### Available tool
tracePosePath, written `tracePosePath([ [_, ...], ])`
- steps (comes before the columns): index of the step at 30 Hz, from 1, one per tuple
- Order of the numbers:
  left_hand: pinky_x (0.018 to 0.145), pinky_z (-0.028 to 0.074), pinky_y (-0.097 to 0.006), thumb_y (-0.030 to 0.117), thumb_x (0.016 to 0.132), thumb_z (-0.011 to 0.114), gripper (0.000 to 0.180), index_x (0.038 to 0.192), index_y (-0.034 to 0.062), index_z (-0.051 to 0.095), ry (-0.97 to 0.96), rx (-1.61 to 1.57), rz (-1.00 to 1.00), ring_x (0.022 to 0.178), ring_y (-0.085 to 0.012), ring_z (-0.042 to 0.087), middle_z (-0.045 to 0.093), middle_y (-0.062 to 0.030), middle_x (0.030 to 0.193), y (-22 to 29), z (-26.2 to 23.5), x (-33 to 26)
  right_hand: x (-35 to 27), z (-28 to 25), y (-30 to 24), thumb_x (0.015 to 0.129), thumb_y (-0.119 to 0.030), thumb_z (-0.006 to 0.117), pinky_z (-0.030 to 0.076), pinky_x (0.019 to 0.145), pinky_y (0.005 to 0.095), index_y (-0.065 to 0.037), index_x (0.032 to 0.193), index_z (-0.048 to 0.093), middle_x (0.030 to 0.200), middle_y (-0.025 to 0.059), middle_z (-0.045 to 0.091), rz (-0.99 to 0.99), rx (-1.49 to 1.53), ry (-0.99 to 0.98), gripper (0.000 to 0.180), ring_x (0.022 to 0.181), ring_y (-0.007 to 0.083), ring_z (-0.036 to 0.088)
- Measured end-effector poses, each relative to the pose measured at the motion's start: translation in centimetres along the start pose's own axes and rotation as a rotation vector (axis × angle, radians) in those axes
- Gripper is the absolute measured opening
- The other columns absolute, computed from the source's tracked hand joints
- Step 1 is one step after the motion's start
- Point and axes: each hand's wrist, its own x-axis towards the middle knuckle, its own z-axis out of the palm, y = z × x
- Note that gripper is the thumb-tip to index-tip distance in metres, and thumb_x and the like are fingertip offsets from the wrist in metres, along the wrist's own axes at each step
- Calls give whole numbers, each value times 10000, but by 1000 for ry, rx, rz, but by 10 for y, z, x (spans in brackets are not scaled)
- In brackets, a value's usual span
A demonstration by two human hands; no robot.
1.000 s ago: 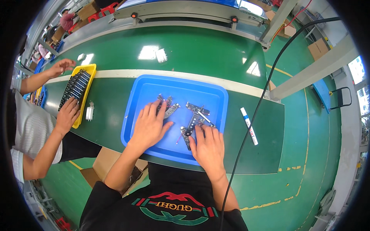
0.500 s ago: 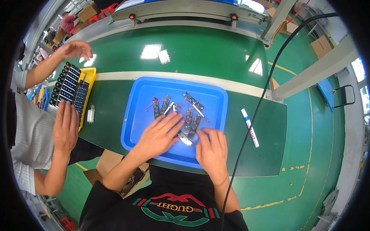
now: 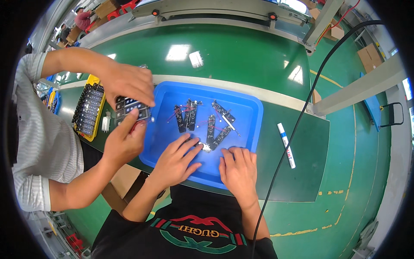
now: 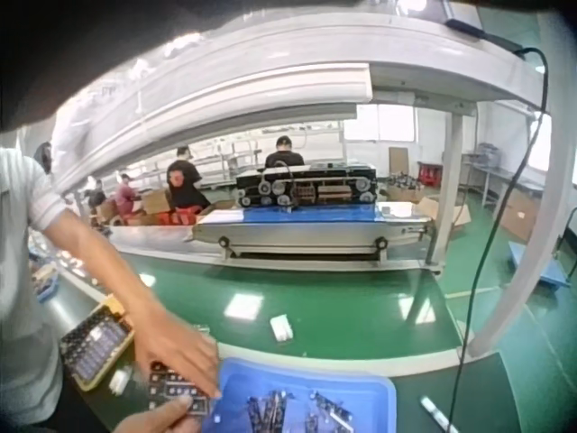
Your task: The person assembles small electronic modules by hand, connecting wires and snapping components together. They handle the modules one by one, organizing them into a blue tray and occasionally placing them into a yellow tray. The task involves repetitive manual assembly of identical units in a factory setting.
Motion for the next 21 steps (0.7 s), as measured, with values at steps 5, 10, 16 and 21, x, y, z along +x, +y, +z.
tracePosePath([
  [5, 1036, 357, -473, 343, 815, 680, 530, 1227, 25, 580, -9, 113, -39, 1319, -342, 390, 485, -179, 1351, 8, -2, 1, 1, -1, 0, 764, -122, 682, 387, 757, 376, -51, 980, 663, 929, 63, 573, -5, -18, -18, 228, 862, 231, 540],
  [10, 1021, 358, -482, 353, 813, 686, 544, 1249, 48, 573, 3, 72, -89, 1316, -372, 379, 439, -211, 1379, 6, 1, -6, 1, 0, -1, 761, -121, 683, 386, 752, 377, -49, 977, 666, 921, 63, 570, -6, -5, -4, 229, 845, 232, 538],
  [16, 998, 376, -469, 300, 811, 698, 523, 1254, 56, 567, 30, 24, -96, 1296, -378, 392, 437, -218, 1371, 8, -2, -3, 3, -3, -2, 764, -111, 680, 391, 743, 375, -43, 996, 664, 922, 67, 572, -11, -20, -10, 241, 842, 236, 539],
  [21, 885, 453, -407, 130, 816, 697, 456, 1244, 50, 562, 335, -180, -293, 1126, -344, 516, 502, -193, 1265, 15, 5, -3, 9, 0, -12, 772, -123, 685, 409, 716, 375, -30, 1075, 635, 949, 84, 561, -11, 40, -20, 320, 840, 251, 532],
])
